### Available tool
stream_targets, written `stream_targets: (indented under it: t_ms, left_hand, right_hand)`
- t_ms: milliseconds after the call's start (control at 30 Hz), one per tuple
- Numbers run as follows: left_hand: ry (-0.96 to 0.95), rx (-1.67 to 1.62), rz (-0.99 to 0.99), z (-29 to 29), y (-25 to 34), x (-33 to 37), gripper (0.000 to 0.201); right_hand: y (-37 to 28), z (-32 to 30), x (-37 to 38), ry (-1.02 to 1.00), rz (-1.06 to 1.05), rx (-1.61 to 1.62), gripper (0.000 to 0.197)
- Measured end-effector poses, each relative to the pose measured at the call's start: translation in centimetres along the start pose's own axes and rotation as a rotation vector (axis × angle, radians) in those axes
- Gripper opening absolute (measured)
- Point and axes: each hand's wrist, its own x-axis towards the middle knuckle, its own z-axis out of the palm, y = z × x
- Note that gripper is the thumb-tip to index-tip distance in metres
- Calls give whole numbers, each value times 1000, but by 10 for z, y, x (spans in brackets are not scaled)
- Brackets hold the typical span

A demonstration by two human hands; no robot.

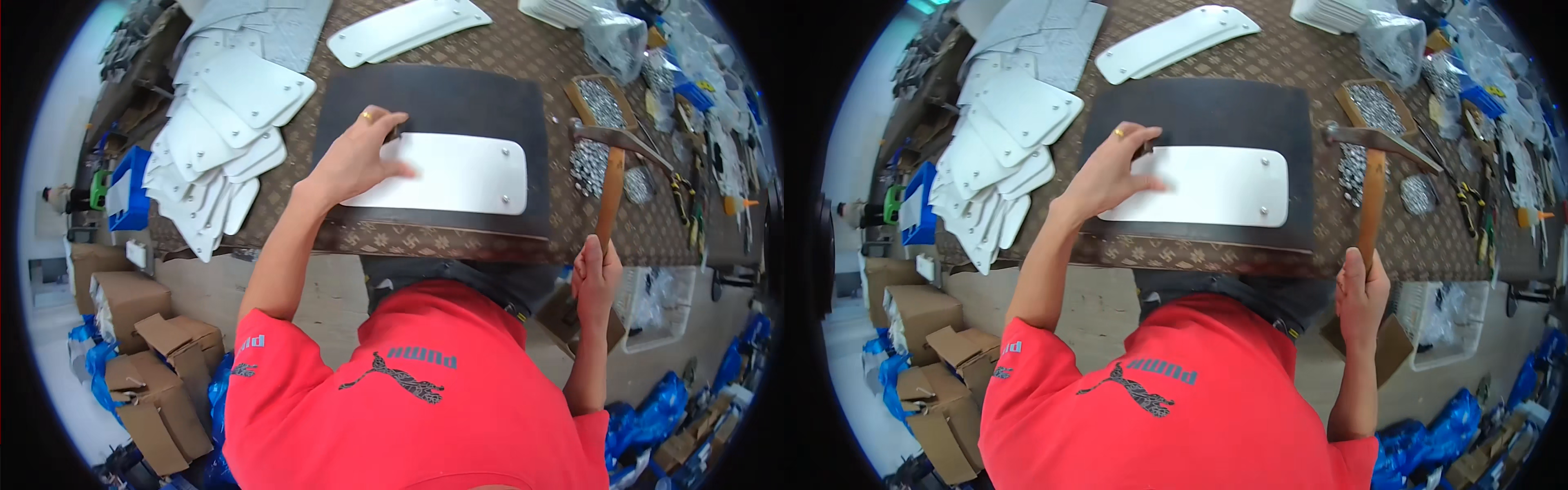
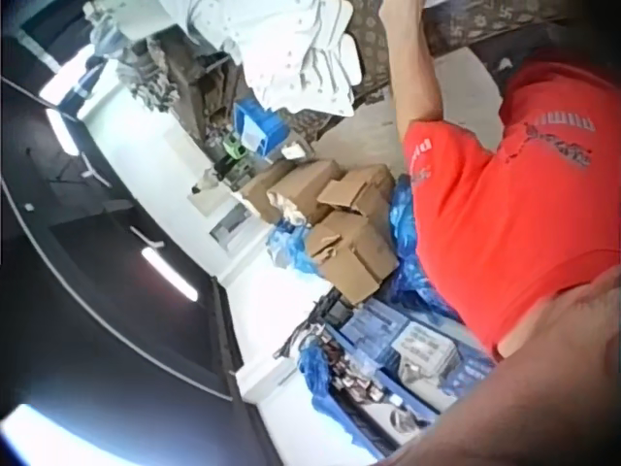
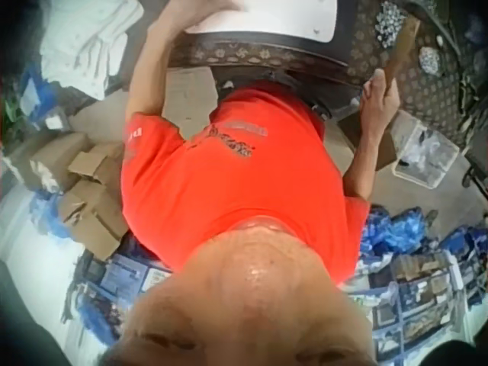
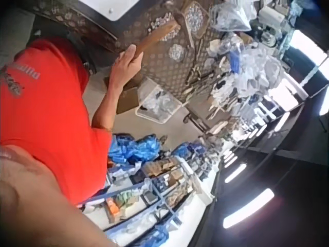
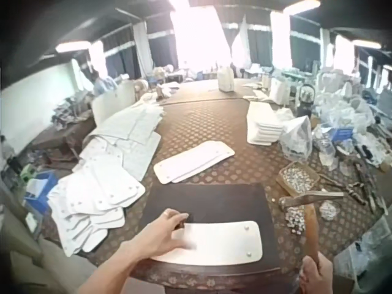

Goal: Attaching metal eyelets to white material components using a hammer on a workbench.

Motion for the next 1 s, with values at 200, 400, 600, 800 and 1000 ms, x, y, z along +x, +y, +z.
stream_targets:
  t_ms: [200, 400, 600, 800, 1000]
  left_hand:
    - [-163, 332, -119, -41, -16, -2, 59]
    - [-312, 351, -310, -74, -31, 55, 57]
    - [418, 548, -103, -120, -57, 128, 57]
    - [246, 845, -577, -175, -103, 79, 81]
    - [61, 838, -580, -162, -92, -9, 88]
  right_hand:
    - [23, 5, 43, -2, -37, 71, 29]
    - [50, 11, 66, 53, -107, 86, 21]
    - [64, 9, 67, 148, -83, 229, 17]
    - [64, 7, 70, 111, -60, 310, 21]
    - [46, 15, 67, 98, -27, 252, 23]
